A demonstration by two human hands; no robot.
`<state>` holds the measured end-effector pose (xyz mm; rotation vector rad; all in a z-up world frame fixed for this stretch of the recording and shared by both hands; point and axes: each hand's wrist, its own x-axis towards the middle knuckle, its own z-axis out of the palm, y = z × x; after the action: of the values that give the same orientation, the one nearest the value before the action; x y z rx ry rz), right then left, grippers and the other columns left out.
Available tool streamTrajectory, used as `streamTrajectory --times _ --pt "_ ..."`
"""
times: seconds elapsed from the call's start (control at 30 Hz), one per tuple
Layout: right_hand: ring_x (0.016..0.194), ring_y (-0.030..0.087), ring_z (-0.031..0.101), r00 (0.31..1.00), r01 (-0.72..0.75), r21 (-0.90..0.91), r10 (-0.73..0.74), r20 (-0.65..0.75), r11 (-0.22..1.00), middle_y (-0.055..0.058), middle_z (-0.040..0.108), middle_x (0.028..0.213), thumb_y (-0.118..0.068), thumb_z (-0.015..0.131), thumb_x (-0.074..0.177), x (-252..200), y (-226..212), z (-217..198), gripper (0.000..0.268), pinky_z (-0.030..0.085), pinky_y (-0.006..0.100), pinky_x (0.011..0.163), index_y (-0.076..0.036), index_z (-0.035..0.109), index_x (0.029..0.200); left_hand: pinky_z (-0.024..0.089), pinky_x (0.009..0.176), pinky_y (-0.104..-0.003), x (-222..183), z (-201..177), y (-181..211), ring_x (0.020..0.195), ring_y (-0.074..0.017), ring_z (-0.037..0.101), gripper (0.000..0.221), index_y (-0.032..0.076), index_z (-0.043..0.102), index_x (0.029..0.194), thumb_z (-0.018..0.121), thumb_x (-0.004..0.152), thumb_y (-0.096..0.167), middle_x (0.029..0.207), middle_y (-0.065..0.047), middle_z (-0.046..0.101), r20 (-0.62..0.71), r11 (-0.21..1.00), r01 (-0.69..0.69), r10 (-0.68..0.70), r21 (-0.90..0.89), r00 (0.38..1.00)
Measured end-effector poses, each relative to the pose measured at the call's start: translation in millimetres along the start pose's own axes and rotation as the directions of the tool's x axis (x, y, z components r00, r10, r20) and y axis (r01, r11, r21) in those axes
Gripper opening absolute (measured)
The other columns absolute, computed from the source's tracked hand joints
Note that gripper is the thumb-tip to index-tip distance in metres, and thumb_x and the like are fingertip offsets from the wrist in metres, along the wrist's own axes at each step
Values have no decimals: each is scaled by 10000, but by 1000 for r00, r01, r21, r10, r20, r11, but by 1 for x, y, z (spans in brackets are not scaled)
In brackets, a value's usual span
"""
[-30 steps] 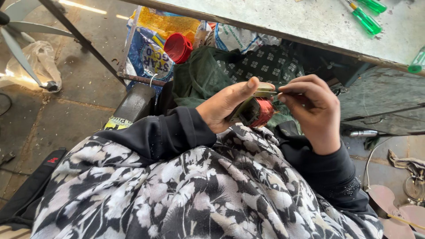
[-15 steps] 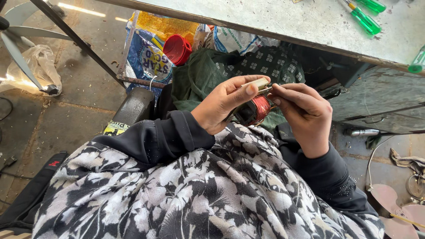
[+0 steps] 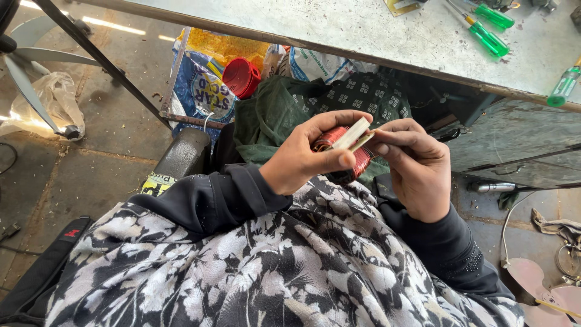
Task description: The person assembles a small electrical transformer by inserting metal core plates into the bobbin and then uses a screwdriver to tighten components and adjust the wire terminals.
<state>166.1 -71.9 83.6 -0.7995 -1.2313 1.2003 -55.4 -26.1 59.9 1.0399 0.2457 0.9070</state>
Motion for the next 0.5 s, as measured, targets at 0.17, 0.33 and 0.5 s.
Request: streamTrajectory --times 0.17,0.33,0.5 --pt "1144 222 679 996 -88 229 90 2 969 143 636 1218 119 604 1019 -7 0 -3 175 570 341 1043 64 728 1129 511 1177 -323 -4 5 6 1329 -157 590 876 5 493 1537 892 865 402 1392 -92 598 46 990 -79 74 115 996" --pt "1147 224 679 997 -71 255 75 -3 964 139 627 1226 120 601 1035 -12 -1 0 168 569 353 1058 78 713 1153 513 1191 -318 -5 5 8 1338 -144 592 873 18 495 1536 888 863 411 1404 -80 593 42 990 -91 87 106 995" --pt "1142 216 678 997 -51 167 60 -49 985 131 615 1231 102 581 1024 -13 -2 7 215 570 343 1057 84 701 1202 488 1183 -298 -4 6 6 1326 -131 573 857 19 500 1527 896 864 391 1369 -78 590 48 976 -121 114 180 992"
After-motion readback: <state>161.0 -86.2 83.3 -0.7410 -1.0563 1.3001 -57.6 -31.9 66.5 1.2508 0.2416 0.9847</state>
